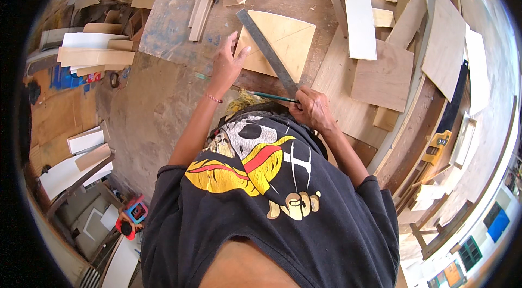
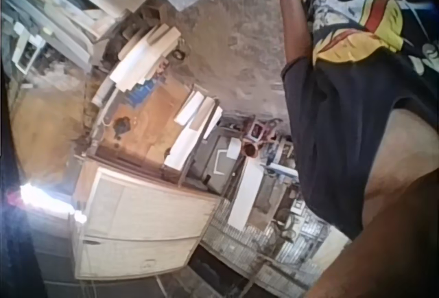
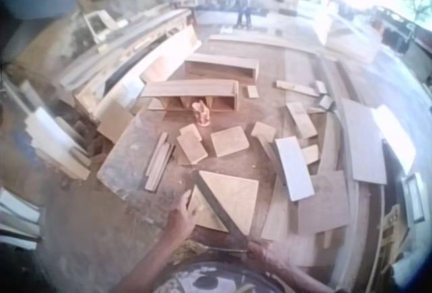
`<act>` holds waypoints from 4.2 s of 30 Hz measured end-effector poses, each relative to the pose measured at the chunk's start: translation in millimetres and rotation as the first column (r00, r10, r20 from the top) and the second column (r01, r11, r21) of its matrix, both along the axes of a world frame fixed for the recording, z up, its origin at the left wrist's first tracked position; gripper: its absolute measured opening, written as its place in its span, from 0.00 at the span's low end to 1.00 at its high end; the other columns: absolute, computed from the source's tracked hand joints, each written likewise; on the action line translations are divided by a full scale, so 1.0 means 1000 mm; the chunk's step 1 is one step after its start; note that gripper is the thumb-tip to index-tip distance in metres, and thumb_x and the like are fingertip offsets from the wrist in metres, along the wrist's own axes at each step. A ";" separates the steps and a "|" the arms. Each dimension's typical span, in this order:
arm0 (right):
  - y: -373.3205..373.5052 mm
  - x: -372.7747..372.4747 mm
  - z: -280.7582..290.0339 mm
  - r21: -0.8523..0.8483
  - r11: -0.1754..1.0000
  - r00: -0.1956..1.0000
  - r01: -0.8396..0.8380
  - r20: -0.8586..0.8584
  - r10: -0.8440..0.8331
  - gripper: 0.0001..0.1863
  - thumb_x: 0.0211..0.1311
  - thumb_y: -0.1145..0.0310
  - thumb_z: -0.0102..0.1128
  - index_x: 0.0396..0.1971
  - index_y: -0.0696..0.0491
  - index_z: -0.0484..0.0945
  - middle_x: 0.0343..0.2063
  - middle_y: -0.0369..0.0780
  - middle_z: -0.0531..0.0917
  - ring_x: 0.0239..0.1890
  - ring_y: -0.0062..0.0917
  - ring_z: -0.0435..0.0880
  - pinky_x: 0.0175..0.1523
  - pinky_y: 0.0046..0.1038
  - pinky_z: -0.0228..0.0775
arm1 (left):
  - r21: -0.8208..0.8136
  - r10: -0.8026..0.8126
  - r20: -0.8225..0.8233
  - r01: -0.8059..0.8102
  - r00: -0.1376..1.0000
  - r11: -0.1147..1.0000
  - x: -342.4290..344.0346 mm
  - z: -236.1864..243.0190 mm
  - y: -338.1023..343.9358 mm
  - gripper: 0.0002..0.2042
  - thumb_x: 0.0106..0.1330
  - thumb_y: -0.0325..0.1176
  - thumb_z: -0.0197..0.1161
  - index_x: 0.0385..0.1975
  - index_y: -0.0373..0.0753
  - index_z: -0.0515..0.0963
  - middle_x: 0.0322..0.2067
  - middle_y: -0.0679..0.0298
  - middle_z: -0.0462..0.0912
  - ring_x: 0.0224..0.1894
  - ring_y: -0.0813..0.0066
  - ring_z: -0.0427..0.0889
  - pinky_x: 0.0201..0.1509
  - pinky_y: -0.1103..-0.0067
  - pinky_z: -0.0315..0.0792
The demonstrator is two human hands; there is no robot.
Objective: The person uses a straightedge to mark lines on a square wood piece, applies glue to small rectangular wood strips, and positions the strips onto the marked lines of the square piece.
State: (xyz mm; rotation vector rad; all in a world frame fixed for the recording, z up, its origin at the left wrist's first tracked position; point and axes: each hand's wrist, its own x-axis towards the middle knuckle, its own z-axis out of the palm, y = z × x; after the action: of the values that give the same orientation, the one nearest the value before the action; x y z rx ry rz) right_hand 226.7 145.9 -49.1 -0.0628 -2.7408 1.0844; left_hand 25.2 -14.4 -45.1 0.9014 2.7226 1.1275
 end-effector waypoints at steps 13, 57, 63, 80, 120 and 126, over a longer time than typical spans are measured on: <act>-0.011 0.010 0.008 0.020 0.985 0.986 0.169 0.009 -0.169 0.16 0.41 0.71 0.68 0.13 0.58 0.66 0.39 0.47 0.74 0.41 0.38 0.75 0.41 0.33 0.69 | -0.045 0.018 -0.085 -0.022 0.996 0.999 -0.032 -0.017 0.032 0.35 0.46 0.43 0.70 0.52 0.29 0.66 0.50 0.50 0.70 0.51 0.52 0.67 0.57 0.66 0.61; -0.017 0.022 -0.005 -0.093 0.962 0.966 0.257 -0.003 -0.258 0.15 0.40 0.71 0.69 0.14 0.58 0.68 0.39 0.46 0.74 0.41 0.38 0.74 0.43 0.33 0.69 | -0.078 0.002 -0.062 -0.007 0.998 0.997 -0.036 -0.012 0.038 0.36 0.46 0.44 0.71 0.52 0.28 0.68 0.52 0.51 0.70 0.55 0.57 0.67 0.60 0.70 0.60; -0.019 0.023 -0.004 -0.095 0.951 0.954 0.295 -0.024 -0.298 0.14 0.40 0.73 0.68 0.15 0.59 0.68 0.37 0.46 0.75 0.40 0.38 0.75 0.42 0.32 0.70 | -0.112 -0.004 -0.087 -0.006 0.996 0.994 -0.036 -0.012 0.037 0.36 0.46 0.47 0.70 0.52 0.28 0.68 0.53 0.51 0.70 0.56 0.57 0.66 0.61 0.69 0.60; -0.018 0.022 -0.005 -0.114 0.943 0.947 0.312 -0.046 -0.319 0.12 0.37 0.79 0.63 0.15 0.60 0.66 0.37 0.47 0.74 0.39 0.38 0.75 0.42 0.32 0.69 | -0.136 -0.013 -0.142 -0.007 0.990 0.991 -0.037 -0.014 0.037 0.36 0.46 0.49 0.69 0.51 0.27 0.69 0.51 0.51 0.71 0.54 0.56 0.68 0.59 0.68 0.61; 0.003 -0.007 0.035 0.021 0.833 0.820 0.553 0.166 -0.548 0.20 0.66 0.60 0.43 0.19 0.58 0.68 0.18 0.49 0.72 0.23 0.44 0.73 0.27 0.39 0.61 | -0.551 -0.220 -0.195 0.079 0.956 0.830 -0.016 0.018 0.041 0.45 0.38 0.64 0.64 0.54 0.35 0.68 0.58 0.63 0.66 0.56 0.64 0.66 0.56 0.62 0.63; 0.013 -0.042 0.041 0.089 0.822 0.825 0.563 0.000 -0.565 0.09 0.60 0.65 0.54 0.25 0.55 0.75 0.19 0.46 0.78 0.20 0.39 0.77 0.23 0.35 0.64 | -0.503 -0.209 -0.187 0.089 0.960 0.860 -0.019 0.006 0.037 0.49 0.36 0.68 0.60 0.55 0.34 0.66 0.59 0.62 0.64 0.58 0.63 0.64 0.58 0.62 0.60</act>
State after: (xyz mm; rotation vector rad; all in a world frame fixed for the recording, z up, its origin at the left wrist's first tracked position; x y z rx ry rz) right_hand 185.2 158.6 -8.2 -0.8277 -2.5122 0.7908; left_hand 6.4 22.4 -38.8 1.1865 2.8378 0.2767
